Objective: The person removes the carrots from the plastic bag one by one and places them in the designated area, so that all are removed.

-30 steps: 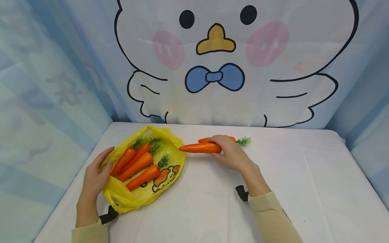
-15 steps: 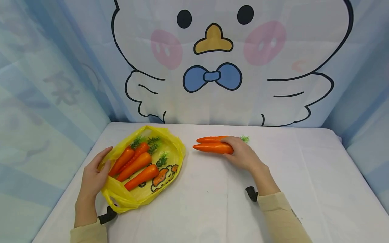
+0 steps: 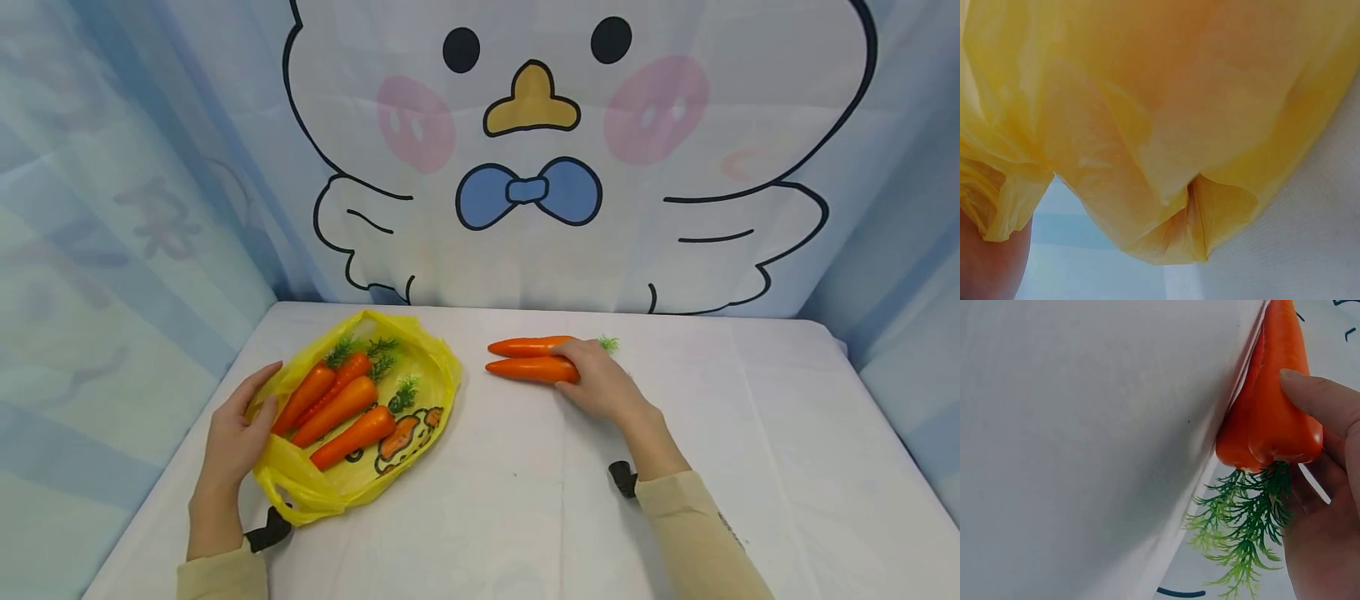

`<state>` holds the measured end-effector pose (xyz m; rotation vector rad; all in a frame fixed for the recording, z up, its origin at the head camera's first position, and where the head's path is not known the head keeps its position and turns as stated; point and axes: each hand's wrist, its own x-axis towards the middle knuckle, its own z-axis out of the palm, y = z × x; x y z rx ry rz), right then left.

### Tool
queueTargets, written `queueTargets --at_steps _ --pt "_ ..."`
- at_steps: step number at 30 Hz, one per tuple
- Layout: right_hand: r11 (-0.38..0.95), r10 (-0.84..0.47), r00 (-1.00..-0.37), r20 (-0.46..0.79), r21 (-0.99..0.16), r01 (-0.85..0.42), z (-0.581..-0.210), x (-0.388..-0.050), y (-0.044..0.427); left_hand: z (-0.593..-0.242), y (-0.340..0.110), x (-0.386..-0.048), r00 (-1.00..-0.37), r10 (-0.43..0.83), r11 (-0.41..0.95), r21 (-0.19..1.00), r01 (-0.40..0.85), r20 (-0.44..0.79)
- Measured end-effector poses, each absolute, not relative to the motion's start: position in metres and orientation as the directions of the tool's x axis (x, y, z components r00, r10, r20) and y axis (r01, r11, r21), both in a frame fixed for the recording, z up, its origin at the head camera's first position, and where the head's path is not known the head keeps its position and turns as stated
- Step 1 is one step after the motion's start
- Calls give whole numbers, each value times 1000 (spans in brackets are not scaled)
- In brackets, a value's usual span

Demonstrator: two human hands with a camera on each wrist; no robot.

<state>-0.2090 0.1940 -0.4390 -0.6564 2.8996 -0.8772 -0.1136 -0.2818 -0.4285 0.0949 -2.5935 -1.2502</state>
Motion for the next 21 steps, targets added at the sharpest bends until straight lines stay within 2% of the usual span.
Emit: queueTargets --at_steps 10,21 --pt "788 -392 -919 47 -498 -362 -440 -207 192 -428 -280 -114 -967 -187 624 781 21 174" --pt "786 -401 -911 96 -476 -396 -440 -206 197 -428 -280 -114 -965 -182 629 776 32 187"
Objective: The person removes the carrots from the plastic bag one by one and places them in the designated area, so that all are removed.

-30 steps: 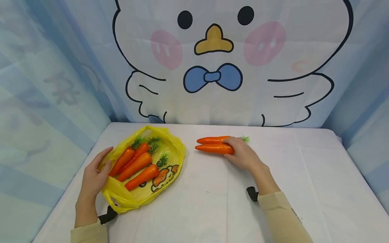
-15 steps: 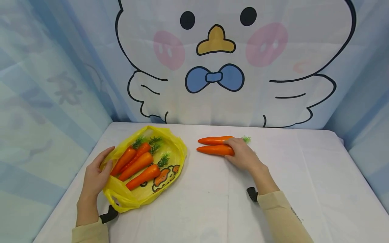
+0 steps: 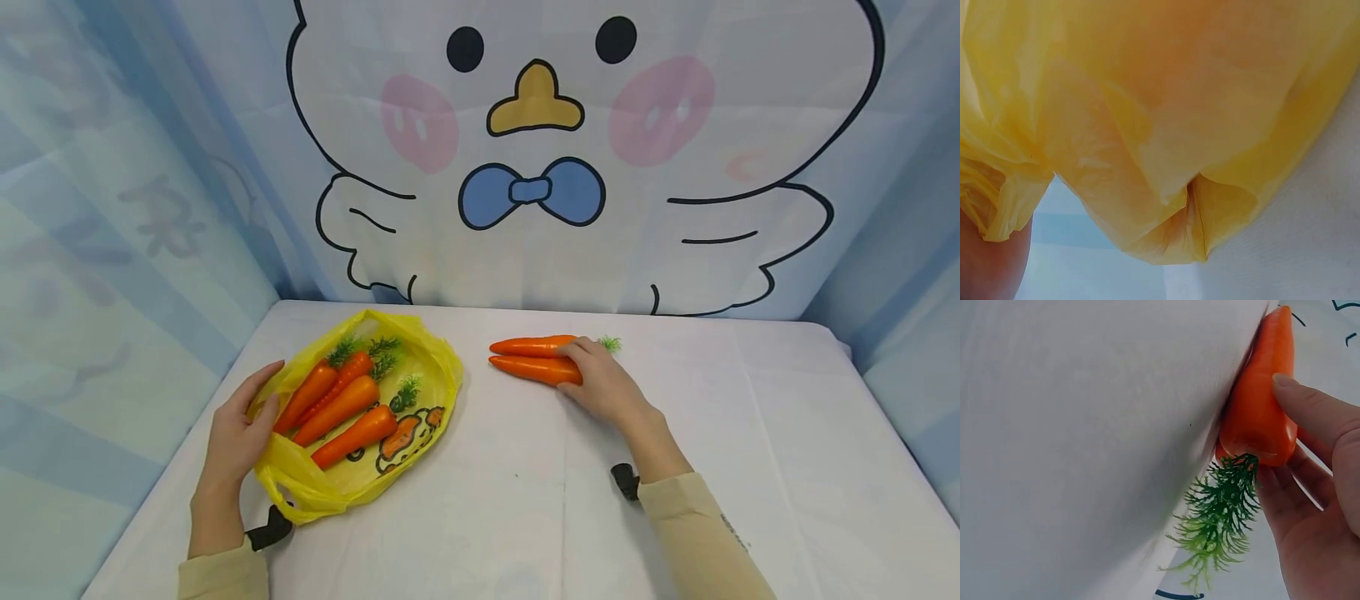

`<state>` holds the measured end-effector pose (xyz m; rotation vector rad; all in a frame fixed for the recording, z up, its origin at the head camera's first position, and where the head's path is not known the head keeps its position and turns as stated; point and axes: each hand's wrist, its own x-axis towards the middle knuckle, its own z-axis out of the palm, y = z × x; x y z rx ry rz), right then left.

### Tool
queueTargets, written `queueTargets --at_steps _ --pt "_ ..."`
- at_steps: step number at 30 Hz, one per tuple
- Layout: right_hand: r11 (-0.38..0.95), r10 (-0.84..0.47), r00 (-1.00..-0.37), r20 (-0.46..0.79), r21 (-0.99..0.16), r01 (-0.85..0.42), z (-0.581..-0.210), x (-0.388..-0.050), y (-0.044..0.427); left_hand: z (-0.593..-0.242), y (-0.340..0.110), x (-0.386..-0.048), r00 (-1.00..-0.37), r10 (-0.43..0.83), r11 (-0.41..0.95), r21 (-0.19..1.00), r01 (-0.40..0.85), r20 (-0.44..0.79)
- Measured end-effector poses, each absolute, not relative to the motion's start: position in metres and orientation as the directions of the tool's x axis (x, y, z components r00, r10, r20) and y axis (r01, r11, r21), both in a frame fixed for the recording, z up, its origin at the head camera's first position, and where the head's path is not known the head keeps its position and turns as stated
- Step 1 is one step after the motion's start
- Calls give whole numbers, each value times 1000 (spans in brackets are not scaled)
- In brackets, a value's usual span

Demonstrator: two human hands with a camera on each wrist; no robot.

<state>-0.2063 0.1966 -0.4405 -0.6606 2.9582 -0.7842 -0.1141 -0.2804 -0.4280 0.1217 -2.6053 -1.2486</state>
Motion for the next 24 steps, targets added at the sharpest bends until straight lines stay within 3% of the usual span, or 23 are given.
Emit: queueTargets --at_steps 24 --pt "757 -371 -921 121 -535 -375 -436 -203 207 -427 -279 -114 -967 -193 630 776 8 166"
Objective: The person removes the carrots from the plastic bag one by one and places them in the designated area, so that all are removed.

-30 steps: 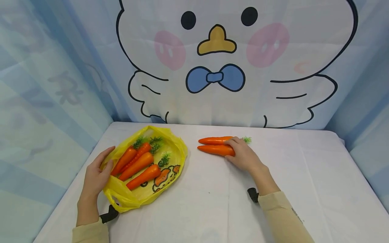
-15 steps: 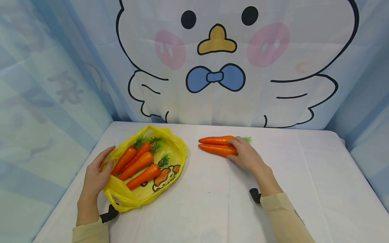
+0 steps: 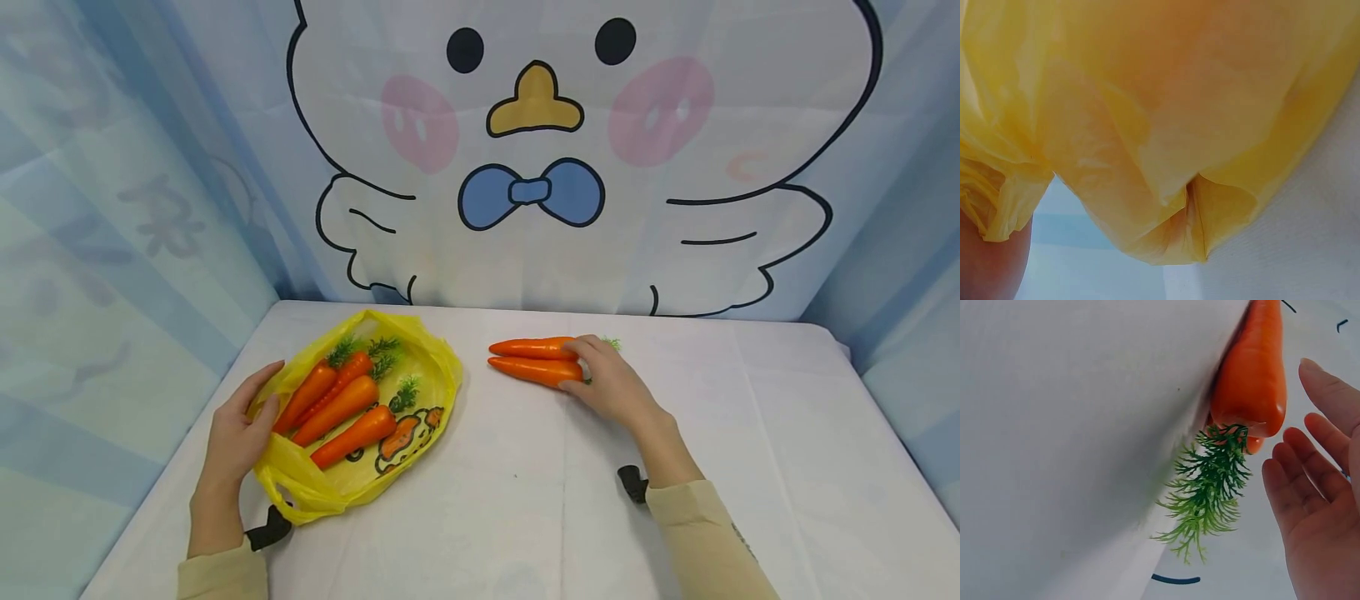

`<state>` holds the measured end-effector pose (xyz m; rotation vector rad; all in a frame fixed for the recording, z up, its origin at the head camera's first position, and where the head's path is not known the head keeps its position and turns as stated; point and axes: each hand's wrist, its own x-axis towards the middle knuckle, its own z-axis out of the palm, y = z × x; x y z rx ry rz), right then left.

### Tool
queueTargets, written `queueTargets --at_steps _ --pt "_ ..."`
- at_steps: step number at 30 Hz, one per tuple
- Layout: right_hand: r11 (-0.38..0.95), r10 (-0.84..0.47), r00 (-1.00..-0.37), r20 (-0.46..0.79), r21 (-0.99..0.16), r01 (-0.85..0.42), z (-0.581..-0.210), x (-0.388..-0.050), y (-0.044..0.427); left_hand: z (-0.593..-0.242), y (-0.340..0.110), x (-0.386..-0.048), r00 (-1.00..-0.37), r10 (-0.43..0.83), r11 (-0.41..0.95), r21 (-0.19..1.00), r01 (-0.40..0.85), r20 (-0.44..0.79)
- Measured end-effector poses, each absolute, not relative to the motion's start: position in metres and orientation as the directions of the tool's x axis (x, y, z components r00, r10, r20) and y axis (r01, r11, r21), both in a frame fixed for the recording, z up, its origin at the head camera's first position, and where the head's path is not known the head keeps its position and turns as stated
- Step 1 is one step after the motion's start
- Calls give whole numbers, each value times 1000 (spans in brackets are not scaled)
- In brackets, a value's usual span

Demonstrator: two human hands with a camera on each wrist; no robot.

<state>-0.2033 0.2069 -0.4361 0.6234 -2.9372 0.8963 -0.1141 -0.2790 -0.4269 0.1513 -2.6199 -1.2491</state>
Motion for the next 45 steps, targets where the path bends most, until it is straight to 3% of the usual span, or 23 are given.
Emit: queueTargets --at_steps 26,45 --pt "646 -416 -887 200 -622 -443 -422 -203 149 -427 -280 -114 -968 -184 624 781 21 173" --pt "505 -545 -798 257 -659 -557 -413 -200 76 -427 -282 -114 -964 -184 624 780 38 194"
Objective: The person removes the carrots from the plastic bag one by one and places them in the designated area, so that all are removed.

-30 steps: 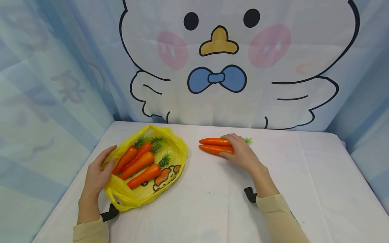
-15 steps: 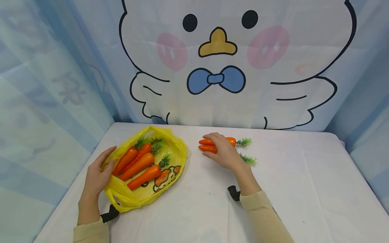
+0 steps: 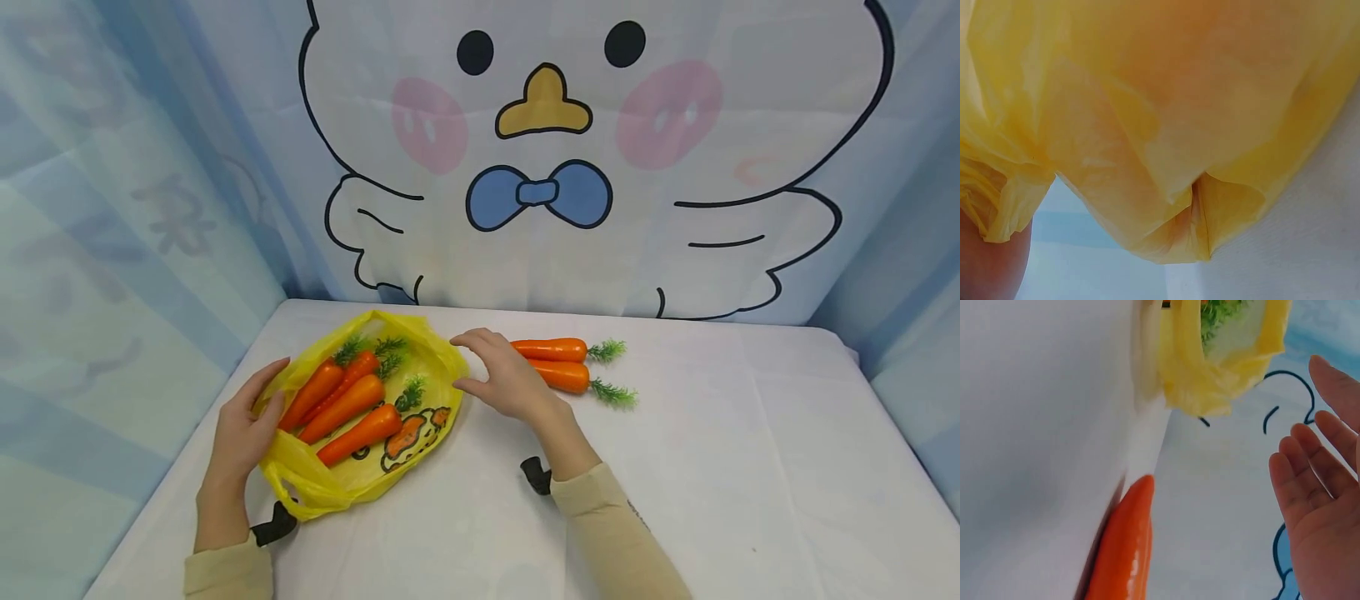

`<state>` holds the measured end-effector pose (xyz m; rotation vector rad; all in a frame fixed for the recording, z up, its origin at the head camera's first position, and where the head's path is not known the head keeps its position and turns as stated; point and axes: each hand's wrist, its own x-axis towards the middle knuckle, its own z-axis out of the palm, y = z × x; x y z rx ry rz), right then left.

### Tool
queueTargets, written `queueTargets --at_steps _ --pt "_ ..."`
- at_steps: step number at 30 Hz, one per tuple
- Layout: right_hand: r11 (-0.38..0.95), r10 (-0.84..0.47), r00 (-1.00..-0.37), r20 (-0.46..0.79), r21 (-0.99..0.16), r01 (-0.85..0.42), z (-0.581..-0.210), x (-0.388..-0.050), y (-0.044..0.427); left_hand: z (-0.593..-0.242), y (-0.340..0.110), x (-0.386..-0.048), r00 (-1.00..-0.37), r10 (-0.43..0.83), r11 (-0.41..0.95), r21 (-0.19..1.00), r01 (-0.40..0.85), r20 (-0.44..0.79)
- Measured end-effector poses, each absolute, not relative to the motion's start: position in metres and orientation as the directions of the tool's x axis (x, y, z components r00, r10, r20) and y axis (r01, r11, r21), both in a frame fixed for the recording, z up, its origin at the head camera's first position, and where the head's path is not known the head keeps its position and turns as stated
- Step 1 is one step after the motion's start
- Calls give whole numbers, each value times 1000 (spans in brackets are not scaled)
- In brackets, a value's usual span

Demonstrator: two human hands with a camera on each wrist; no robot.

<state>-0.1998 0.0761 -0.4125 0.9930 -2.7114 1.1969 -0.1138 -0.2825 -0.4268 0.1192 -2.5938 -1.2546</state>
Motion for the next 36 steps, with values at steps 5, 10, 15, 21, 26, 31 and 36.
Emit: queueTargets --at_steps 5,10,15,21,26,31,36 --pt "503 -572 -786 235 -656 -563 -410 -195 57 -426 -282 -114 -965 -185 627 779 28 184" --pt "499 -604 -774 192 -665 -555 -408 -190 40 -425 -282 -114 -965 -176 632 774 41 194" --pt "469 -645 -742 183 -672 -574 -407 -189 25 -425 -282 -113 -963 -175 630 775 50 205" --pt "432 -699 -687 196 -651 -624 -410 -189 8 -426 -282 -114 -962 -163 630 773 71 221" --pt "424 -739 -646 191 -614 -666 -415 -189 -6 -427 -282 -115 -963 -168 632 773 59 211" --pt "416 -777 -607 169 -587 -695 -417 -187 -17 -428 -282 -116 -963 -165 629 775 65 214" --pt "436 -798 -592 112 -571 -695 -418 -187 -25 -427 -281 -116 -964 -171 628 776 53 205"
